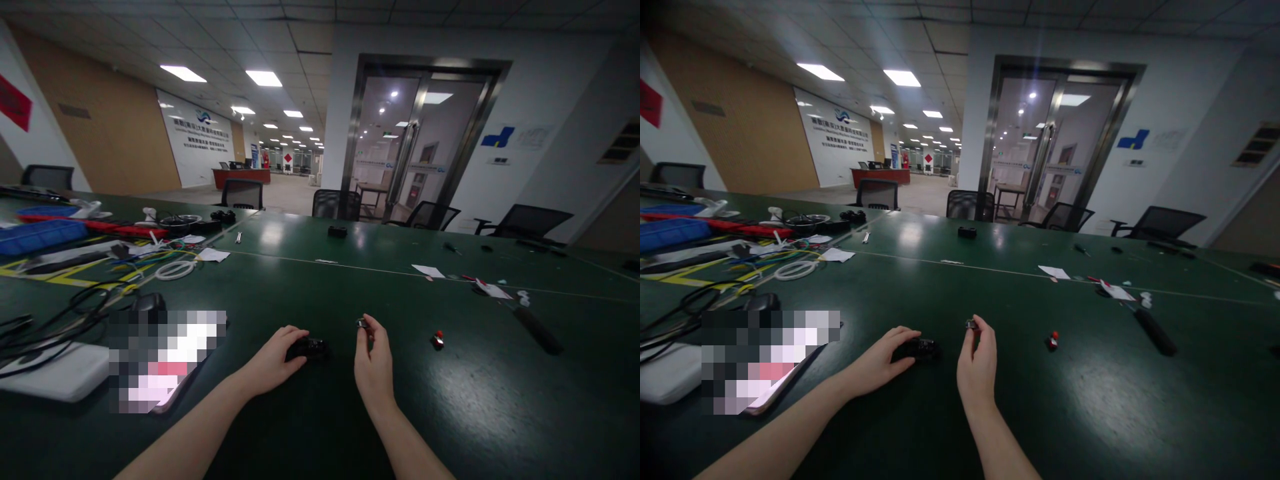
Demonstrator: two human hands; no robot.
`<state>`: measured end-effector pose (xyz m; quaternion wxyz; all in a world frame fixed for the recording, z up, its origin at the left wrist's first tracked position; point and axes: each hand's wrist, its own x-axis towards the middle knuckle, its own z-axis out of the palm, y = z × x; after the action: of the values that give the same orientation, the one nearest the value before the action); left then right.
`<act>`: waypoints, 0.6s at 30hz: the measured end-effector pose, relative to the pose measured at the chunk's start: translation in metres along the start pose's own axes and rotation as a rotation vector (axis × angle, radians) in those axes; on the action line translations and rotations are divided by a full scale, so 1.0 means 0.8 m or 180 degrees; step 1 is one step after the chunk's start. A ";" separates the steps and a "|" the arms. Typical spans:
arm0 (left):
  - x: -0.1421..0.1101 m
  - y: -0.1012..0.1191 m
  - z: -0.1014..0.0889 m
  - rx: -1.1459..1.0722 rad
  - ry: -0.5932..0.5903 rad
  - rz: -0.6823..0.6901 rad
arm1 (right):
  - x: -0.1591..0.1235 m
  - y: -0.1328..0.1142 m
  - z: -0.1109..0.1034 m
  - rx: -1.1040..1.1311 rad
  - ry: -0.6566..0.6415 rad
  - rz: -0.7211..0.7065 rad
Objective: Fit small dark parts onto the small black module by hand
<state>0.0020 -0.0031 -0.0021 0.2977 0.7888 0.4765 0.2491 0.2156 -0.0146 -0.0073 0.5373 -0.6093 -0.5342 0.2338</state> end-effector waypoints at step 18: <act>0.003 -0.004 0.003 0.0063 0.0031 0.0093 | -0.001 -0.001 0.002 -0.0124 -0.0264 -0.0147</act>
<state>0.0028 -0.0005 -0.0057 0.2840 0.7974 0.4688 0.2526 0.2134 -0.0145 -0.0070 0.5080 -0.5969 -0.5744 0.2359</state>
